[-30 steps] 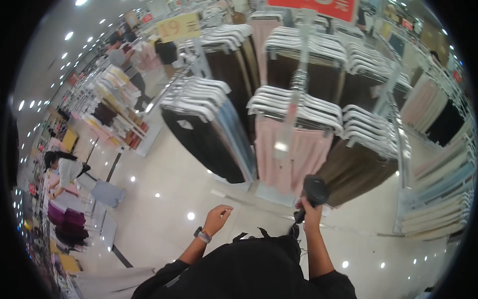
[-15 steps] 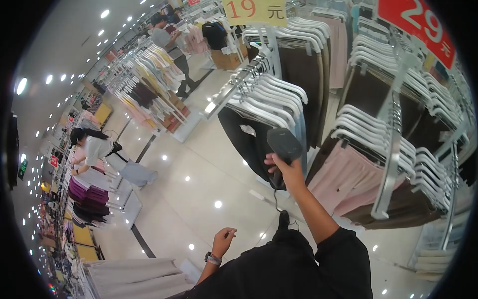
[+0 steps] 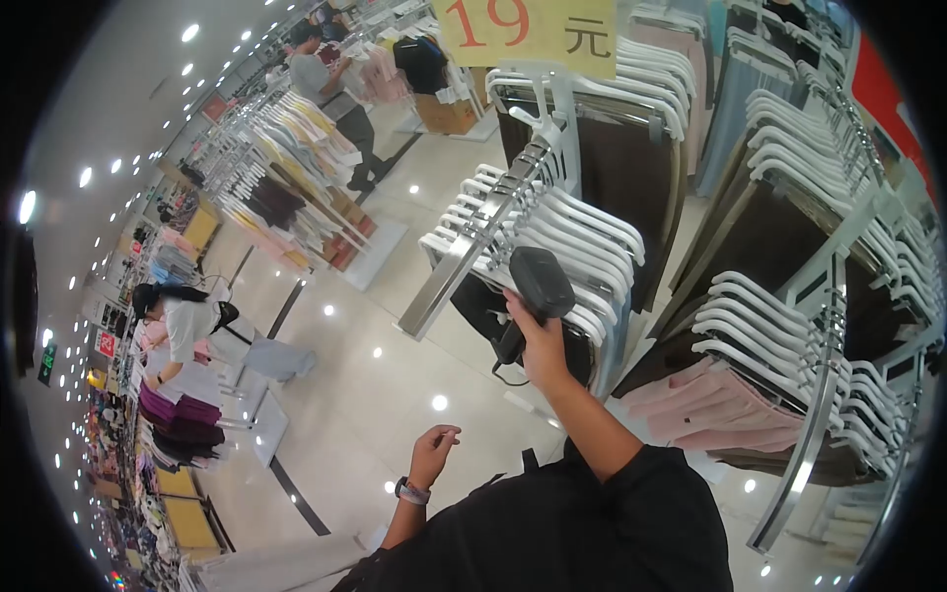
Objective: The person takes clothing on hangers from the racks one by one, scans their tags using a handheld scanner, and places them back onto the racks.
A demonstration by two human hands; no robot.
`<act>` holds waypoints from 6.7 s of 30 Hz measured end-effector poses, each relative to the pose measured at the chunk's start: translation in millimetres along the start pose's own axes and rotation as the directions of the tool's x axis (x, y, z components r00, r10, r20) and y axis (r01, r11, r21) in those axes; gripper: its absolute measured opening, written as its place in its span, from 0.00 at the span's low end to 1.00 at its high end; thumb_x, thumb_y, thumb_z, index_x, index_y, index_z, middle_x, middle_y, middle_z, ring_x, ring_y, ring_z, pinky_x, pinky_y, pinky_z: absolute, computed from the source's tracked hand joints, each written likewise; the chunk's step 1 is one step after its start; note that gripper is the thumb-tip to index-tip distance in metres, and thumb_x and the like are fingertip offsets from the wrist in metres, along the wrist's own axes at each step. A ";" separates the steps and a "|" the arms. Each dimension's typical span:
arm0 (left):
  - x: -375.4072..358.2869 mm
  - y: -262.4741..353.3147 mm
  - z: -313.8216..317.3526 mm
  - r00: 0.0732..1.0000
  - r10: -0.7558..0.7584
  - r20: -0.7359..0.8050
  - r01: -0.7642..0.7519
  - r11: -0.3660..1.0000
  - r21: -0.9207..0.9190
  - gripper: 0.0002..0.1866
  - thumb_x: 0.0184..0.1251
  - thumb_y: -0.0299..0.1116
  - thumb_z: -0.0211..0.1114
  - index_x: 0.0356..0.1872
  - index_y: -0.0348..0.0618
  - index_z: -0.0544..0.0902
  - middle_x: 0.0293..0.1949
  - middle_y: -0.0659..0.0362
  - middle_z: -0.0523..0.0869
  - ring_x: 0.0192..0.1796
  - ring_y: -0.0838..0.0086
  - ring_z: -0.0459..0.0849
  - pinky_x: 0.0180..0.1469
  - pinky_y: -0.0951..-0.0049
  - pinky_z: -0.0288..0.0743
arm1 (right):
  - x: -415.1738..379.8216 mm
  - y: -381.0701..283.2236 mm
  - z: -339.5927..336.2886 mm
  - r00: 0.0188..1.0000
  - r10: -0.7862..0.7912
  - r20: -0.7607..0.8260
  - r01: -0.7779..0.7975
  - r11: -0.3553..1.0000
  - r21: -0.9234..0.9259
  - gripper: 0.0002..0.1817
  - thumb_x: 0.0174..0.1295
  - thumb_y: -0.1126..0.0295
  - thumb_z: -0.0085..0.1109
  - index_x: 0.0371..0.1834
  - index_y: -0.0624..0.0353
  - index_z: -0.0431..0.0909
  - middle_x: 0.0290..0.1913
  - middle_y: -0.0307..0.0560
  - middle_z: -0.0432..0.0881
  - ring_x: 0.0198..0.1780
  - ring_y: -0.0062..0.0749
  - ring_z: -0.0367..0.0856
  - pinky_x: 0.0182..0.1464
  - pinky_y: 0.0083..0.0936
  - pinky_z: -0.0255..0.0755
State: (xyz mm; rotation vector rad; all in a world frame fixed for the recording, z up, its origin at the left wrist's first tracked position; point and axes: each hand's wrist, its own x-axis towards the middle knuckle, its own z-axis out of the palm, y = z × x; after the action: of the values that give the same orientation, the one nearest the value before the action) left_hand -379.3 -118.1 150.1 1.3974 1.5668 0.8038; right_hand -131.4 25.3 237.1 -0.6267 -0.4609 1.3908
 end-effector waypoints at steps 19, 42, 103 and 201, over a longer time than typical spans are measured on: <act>152.4 23.2 -113.7 0.794 0.474 0.381 -0.519 0.855 0.017 0.09 0.65 0.26 0.61 0.45 0.39 0.82 0.41 0.53 0.85 0.40 0.67 0.84 0.42 0.72 0.77 | -99.7 38.5 67.1 0.827 -0.462 -0.320 0.448 0.886 -0.120 0.20 0.66 0.77 0.50 0.61 0.69 0.63 0.56 0.62 0.74 0.61 0.52 0.75 0.66 0.44 0.67; 74.3 157.4 -117.0 0.239 0.802 0.547 -0.971 0.198 0.133 0.14 0.61 0.39 0.66 0.46 0.47 0.81 0.26 0.54 0.84 0.27 0.61 0.84 0.28 0.65 0.76 | -307.1 59.5 134.2 0.794 -0.552 -0.254 0.346 0.755 -0.557 0.21 0.58 0.85 0.57 0.56 0.68 0.73 0.52 0.50 0.81 0.53 0.32 0.80 0.56 0.25 0.72; 27.1 38.2 -139.4 0.110 0.494 0.862 0.814 0.453 -0.364 0.25 0.53 0.43 0.60 0.50 0.43 0.69 0.57 0.45 0.72 0.57 0.62 0.74 0.60 0.68 0.66 | -340.2 137.5 211.6 0.846 -0.491 -0.208 0.091 0.518 -0.851 0.29 0.46 0.75 0.69 0.54 0.65 0.70 0.49 0.47 0.78 0.51 0.31 0.78 0.53 0.28 0.72; -241.4 268.6 445.1 -0.011 0.537 0.844 -0.347 0.789 -0.507 0.14 0.72 0.34 0.57 0.52 0.37 0.79 0.39 0.63 0.82 0.39 0.82 0.76 0.43 0.80 0.71 | -609.1 -304.2 -279.0 0.157 -0.687 -0.710 0.701 0.584 -0.410 0.27 0.65 0.74 0.47 0.68 0.66 0.59 0.64 0.61 0.67 0.59 0.48 0.75 0.62 0.40 0.72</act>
State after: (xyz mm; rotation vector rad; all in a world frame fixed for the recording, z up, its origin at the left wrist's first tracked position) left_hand 137.4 -346.8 246.7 1.7408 -0.0838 0.1178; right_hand 194.7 -633.8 261.9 -0.8288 0.0866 0.0564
